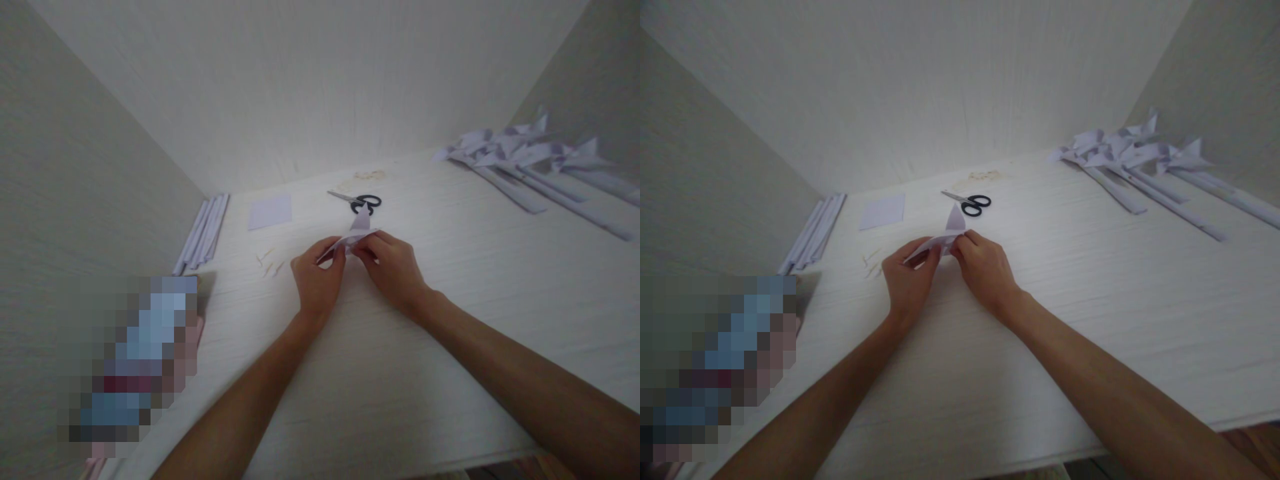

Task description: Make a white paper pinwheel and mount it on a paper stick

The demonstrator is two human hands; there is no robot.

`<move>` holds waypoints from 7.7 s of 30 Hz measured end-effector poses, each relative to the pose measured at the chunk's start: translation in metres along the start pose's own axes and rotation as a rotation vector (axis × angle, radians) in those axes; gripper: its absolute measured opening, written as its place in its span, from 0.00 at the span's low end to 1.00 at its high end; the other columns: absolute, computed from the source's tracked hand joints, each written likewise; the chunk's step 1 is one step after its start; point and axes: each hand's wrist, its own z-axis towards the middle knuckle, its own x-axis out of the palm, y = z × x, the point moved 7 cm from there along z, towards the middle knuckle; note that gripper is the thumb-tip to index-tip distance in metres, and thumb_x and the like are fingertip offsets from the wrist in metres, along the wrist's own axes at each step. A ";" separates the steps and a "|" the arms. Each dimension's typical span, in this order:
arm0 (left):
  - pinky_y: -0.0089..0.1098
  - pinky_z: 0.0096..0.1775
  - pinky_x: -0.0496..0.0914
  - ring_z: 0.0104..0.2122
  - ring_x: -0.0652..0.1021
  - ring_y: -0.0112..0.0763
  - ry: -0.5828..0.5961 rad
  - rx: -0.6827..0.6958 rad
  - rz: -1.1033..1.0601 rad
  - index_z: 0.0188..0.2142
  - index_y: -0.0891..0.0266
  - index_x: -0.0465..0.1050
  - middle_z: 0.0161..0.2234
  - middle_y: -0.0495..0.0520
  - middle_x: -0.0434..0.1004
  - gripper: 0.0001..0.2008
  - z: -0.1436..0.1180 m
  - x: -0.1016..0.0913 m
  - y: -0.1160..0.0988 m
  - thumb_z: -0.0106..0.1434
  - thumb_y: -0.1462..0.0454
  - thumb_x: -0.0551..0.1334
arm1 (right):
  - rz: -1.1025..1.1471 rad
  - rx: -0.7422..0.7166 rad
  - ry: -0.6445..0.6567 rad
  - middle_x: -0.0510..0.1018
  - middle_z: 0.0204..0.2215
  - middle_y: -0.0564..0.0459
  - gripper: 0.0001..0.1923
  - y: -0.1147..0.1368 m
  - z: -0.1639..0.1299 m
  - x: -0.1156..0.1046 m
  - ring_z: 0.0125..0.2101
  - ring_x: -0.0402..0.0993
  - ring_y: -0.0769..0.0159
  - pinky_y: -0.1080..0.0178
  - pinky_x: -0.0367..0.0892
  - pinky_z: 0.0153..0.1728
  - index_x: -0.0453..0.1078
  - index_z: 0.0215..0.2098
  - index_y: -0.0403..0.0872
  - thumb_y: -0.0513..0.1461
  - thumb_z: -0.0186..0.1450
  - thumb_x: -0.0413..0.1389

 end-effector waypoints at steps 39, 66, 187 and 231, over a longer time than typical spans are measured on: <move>0.26 0.32 0.71 0.26 0.75 0.26 0.021 -0.034 -0.015 0.31 0.63 0.73 0.27 0.49 0.76 0.08 -0.002 0.003 0.001 0.51 0.65 0.58 | 0.101 0.019 -0.060 0.70 0.23 0.52 0.06 -0.002 0.001 -0.004 0.24 0.65 0.70 0.67 0.60 0.27 0.69 0.27 0.43 0.35 0.59 0.50; 0.26 0.31 0.71 0.27 0.76 0.27 0.081 -0.069 -0.075 0.33 0.64 0.73 0.29 0.51 0.76 0.09 -0.001 0.007 0.005 0.50 0.66 0.58 | 0.064 0.026 0.002 0.71 0.26 0.51 0.07 -0.006 0.001 0.004 0.25 0.66 0.69 0.67 0.59 0.27 0.66 0.26 0.44 0.35 0.59 0.48; 0.26 0.32 0.68 0.29 0.74 0.25 0.176 -0.005 -0.074 0.43 0.63 0.65 0.37 0.56 0.73 0.17 -0.001 0.016 0.010 0.56 0.57 0.55 | 0.321 0.182 -0.251 0.76 0.24 0.52 0.04 -0.022 0.001 -0.018 0.24 0.71 0.68 0.64 0.68 0.28 0.71 0.25 0.44 0.34 0.53 0.55; 0.33 0.39 0.67 0.36 0.74 0.30 -0.040 -0.005 0.047 0.39 0.62 0.67 0.36 0.55 0.73 0.10 -0.001 0.000 0.011 0.55 0.64 0.56 | 0.644 0.179 -0.151 0.74 0.24 0.54 0.03 -0.021 0.002 -0.004 0.26 0.71 0.69 0.63 0.69 0.30 0.70 0.25 0.45 0.37 0.52 0.57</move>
